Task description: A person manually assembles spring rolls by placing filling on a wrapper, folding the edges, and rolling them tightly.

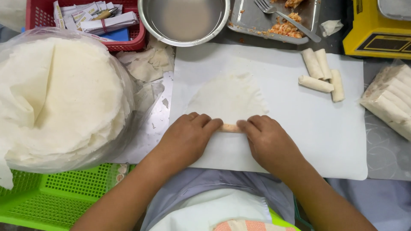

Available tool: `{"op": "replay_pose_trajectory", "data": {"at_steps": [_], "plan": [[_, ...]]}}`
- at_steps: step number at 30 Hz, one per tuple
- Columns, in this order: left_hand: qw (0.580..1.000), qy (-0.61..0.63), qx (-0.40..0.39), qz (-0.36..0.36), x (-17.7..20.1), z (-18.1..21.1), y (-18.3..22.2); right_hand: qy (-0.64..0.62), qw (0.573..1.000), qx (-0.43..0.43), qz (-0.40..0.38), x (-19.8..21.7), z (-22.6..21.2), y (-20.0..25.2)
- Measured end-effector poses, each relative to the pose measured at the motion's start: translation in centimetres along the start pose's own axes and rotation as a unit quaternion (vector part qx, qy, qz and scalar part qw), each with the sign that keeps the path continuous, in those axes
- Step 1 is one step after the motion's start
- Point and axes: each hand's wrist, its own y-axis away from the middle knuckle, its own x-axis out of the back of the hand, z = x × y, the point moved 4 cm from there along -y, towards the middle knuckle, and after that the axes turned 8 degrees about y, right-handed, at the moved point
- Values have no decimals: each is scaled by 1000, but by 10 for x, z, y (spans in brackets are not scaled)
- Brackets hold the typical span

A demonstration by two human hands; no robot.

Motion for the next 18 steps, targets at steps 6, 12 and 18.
{"op": "replay_pose_trajectory", "data": {"at_steps": [6,12,18], "plan": [[997,32,70,30,1,-19,-17,46,998,-41,-1,-10,13,-22],[989,-40,36,140,-9,-19,-23,135,987,-47,70,-47,16,-26],[957,-91,-22,275,-37,-3,12,111,969,57,214,-27,-29,-29]]}}
